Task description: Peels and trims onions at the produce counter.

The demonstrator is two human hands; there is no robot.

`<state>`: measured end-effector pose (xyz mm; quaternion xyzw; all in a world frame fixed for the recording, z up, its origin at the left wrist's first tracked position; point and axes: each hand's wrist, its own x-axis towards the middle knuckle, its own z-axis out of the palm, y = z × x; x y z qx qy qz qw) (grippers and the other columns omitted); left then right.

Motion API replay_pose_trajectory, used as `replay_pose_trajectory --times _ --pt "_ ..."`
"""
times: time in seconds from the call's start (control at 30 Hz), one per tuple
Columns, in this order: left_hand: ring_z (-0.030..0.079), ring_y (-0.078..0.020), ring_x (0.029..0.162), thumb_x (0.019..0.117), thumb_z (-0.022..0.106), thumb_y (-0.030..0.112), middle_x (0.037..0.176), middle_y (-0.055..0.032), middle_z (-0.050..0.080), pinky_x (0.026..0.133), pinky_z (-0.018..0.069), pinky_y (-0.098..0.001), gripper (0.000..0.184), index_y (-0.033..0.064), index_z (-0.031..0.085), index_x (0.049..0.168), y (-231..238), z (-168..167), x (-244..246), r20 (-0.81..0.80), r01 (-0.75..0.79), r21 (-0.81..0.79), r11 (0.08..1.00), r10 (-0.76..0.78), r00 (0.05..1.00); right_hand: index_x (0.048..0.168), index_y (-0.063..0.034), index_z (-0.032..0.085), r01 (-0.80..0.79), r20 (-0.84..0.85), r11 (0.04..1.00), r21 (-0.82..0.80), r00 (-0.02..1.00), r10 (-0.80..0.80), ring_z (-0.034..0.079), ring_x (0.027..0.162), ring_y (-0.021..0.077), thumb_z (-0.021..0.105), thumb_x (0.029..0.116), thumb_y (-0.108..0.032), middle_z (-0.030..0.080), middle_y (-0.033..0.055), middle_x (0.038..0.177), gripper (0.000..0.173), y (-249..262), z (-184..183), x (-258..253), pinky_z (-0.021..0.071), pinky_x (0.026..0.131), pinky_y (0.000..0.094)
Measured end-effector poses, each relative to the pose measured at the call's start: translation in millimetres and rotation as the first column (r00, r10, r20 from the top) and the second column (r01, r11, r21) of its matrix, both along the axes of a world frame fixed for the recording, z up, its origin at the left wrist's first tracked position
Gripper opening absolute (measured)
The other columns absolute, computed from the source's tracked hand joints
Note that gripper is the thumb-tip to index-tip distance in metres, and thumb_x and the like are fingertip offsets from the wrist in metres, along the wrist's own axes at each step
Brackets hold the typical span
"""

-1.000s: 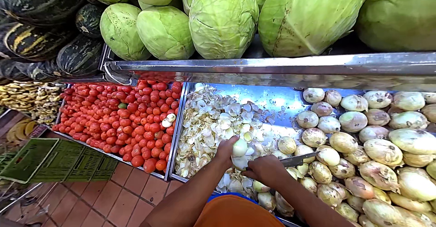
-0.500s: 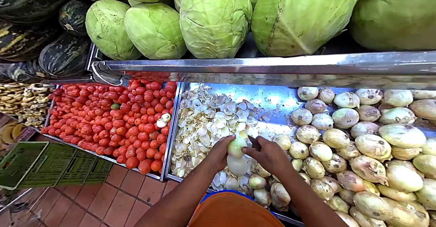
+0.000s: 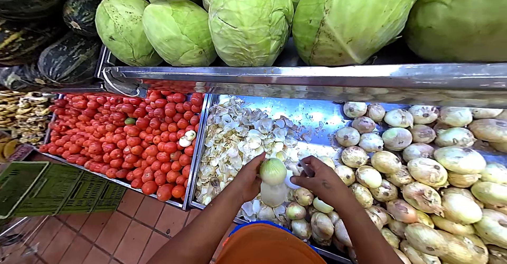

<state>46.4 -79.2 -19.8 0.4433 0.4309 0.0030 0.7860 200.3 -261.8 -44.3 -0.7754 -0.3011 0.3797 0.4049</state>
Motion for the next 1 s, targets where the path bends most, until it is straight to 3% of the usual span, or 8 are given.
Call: replay_pose_trajectory --times 0.1,0.27,0.4,0.5,0.67,0.8,0.9,1.0 --pt "0.062 -0.0249 0.120 0.1029 0.024 0.069 0.131 -0.0144 0.063 0.103 0.0521 -0.0457 0.078 0.0083 0.051 0.144 -7 1 -4 0.088 0.278 0.134 0.951 -0.291 0.953 0.157 -0.0310 0.039 -0.161 0.050 0.987 0.000 0.986 0.161 0.069 0.098 0.0192 0.087 0.0699 -0.064 0.072 0.0012 0.115 0.105 7 8 -16 0.0584 0.089 0.0503" --pt "0.067 -0.0199 0.106 0.0813 0.084 0.029 0.121 -0.0109 0.067 0.093 0.0577 -0.0397 0.069 0.0060 0.054 0.139 -20 5 -2 0.030 0.425 0.411 0.806 -0.478 0.878 0.149 -0.0291 0.051 -0.101 -0.008 0.970 0.223 0.994 0.106 0.070 0.105 0.0148 0.089 0.0704 -0.054 0.070 0.0015 0.122 0.091 -2 -15 -21 0.0600 0.092 0.0430" --pt "0.070 -0.0184 0.101 0.1065 0.054 0.023 0.115 -0.0120 0.070 0.090 0.0589 -0.0377 0.033 0.0015 0.066 0.127 -22 -23 -10 0.155 0.330 0.425 0.843 -0.427 0.891 0.148 -0.0161 0.051 0.030 -0.270 0.877 0.479 0.956 0.115 0.071 0.109 0.0202 0.094 0.0663 -0.033 0.070 0.0070 0.126 0.094 -20 -23 -20 0.0628 0.091 0.0395" --pt "0.069 -0.0171 0.099 0.1087 0.046 0.027 0.108 -0.0080 0.073 0.095 0.0552 -0.0412 0.034 0.0066 0.070 0.122 -18 -42 -11 -0.259 0.539 0.658 0.525 -0.515 0.817 0.147 -0.0142 0.050 0.087 -0.322 0.861 0.502 0.942 0.092 0.071 0.107 0.0222 0.094 0.0646 -0.038 0.069 0.0093 0.125 0.097 -27 -23 -22 0.0632 0.089 0.0400" --pt "0.071 -0.0209 0.096 0.1106 0.041 0.038 0.105 -0.0069 0.074 0.090 0.0569 -0.0475 0.042 0.0079 0.070 0.118 6 -28 4 -0.321 0.338 0.694 0.635 -0.147 0.935 0.146 -0.0160 0.048 0.139 -0.349 0.908 0.395 0.937 0.008 0.072 0.105 0.0220 0.094 0.0657 -0.028 0.071 0.0085 0.121 0.093 -27 -21 -20 0.0636 0.089 0.0406" --pt "0.045 -0.0290 0.143 0.1031 0.052 0.051 0.153 -0.0137 0.048 0.117 0.0378 -0.0537 0.066 0.0089 0.045 0.153 -20 19 9 -0.276 0.437 0.817 0.377 -0.409 0.870 0.141 -0.0128 0.048 0.280 -0.377 0.921 0.270 0.911 -0.167 0.074 0.095 0.0215 0.093 0.0679 -0.040 0.073 0.0090 0.111 0.090 -17 -22 -23 0.0638 0.080 0.0413" --pt "0.051 -0.0274 0.137 0.0800 0.080 0.060 0.151 -0.0157 0.049 0.114 0.0432 -0.0507 0.113 0.0104 0.021 0.163 -53 24 19 -0.415 0.625 0.730 0.277 -0.547 0.727 0.136 -0.0083 0.048 0.419 -0.491 0.876 0.237 0.830 -0.264 0.069 0.074 0.0208 0.087 0.0738 -0.043 0.072 0.0130 0.103 0.081 -11 -13 -30 0.0572 0.058 0.0349" --pt "0.067 -0.0245 0.114 0.0864 0.078 0.048 0.123 -0.0107 0.069 0.101 0.0526 -0.0505 0.071 0.0123 0.054 0.143 -52 -1 22 -0.460 0.639 0.712 0.293 -0.493 0.739 0.131 -0.0081 0.050 0.460 -0.485 0.859 0.226 0.818 -0.310 0.064 0.061 0.0187 0.087 0.0751 -0.040 0.071 0.0134 0.095 0.074 -9 -7 -36 0.0501 0.049 0.0309"
